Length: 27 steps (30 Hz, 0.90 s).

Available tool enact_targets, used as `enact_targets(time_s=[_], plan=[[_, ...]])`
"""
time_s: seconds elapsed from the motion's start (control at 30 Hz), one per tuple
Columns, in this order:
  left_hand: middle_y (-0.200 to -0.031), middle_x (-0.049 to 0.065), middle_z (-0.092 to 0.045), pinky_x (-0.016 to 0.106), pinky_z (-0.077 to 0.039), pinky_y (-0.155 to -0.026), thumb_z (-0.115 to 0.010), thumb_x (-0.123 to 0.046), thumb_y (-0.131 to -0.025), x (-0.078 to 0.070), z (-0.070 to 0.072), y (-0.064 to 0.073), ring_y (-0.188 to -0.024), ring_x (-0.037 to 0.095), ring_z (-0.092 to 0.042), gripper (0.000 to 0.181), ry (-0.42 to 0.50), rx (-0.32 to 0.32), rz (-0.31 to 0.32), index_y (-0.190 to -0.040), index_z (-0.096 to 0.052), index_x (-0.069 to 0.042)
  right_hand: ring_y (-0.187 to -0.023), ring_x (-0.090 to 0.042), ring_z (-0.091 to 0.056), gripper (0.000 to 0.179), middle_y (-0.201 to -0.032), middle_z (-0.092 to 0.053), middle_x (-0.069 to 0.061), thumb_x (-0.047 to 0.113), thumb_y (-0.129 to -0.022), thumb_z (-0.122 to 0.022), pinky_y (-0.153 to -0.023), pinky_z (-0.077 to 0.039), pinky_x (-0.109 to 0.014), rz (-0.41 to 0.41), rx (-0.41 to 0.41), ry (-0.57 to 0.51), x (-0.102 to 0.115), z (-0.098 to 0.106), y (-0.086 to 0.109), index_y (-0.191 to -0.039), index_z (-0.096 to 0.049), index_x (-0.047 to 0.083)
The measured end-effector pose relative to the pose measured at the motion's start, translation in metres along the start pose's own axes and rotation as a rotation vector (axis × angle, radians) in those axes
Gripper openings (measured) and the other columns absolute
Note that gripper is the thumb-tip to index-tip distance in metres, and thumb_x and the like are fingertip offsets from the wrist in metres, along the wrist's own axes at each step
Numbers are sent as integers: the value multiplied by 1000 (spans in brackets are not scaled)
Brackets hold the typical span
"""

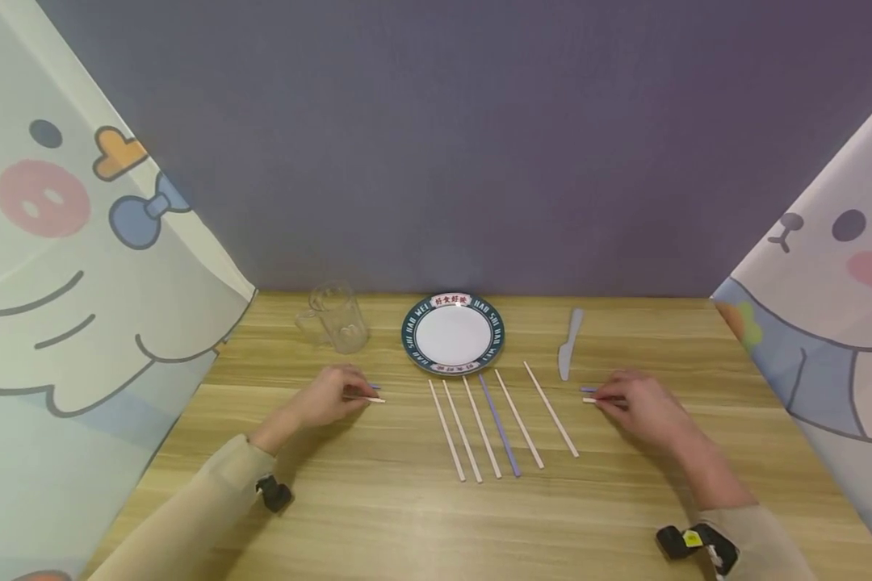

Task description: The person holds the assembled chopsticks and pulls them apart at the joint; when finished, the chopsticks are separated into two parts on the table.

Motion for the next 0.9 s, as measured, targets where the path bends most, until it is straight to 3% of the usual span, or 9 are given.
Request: enact_targets(time_s=[0.23,0.43,0.53,0.73,0.9], plan=[[-94,-1,-76,21,-60,-79,-83,-7,-91,-8,6,-8,-88,10,-70,7,-10,6,-21,-96,-82,-11,-73,-3,-65,28,-83,-70,12,6,-69,-95,-66,-52,-12,-26,-54,-5,14,2,-8,-88,-81,19],[-97,3,-79,22,-61,-83,-80,-7,-93,-33,4,-26,-90,14,-73,8,-30,37,-131,-100,-83,-8,-64,7,-44,25,-76,-64,15,0,-72,-91,-55,-36,-10,-13,-116,-88,55,4,-33,-87,-79,17],[-98,3,-80,22,-60,-82,-79,-8,-94,-47,0,-34,-89,13,-72,7,-37,73,-181,-100,-82,-9,-61,9,-40,23,-75,-63,15,1,-76,-88,-52,-34,-9,5,-132,-141,82,1,-49,-87,-78,18],[-100,-1,-79,20,-57,-84,-78,-11,-96,-73,-10,-47,-90,10,-69,8,-67,139,-244,-103,-82,-11,-59,10,-41,15,-74,-65,13,2,-84,-84,-50,-37,-9,18,-90,-213,124,-19,-75,-87,-77,15],[-98,-2,-76,18,-55,-83,-78,-11,-94,-86,-19,-57,-89,9,-65,9,-100,148,-306,-102,-82,-13,-60,6,-47,12,-76,-68,11,3,-87,-80,-53,-41,-12,16,6,-269,154,-40,-86,-89,-76,14]])
Point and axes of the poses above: each hand's wrist, its own y-axis away from the middle knuckle, its own z-axis out of the back of the hand, x = y × z, the point moved 3 cm from there along -y, towards the middle knuckle
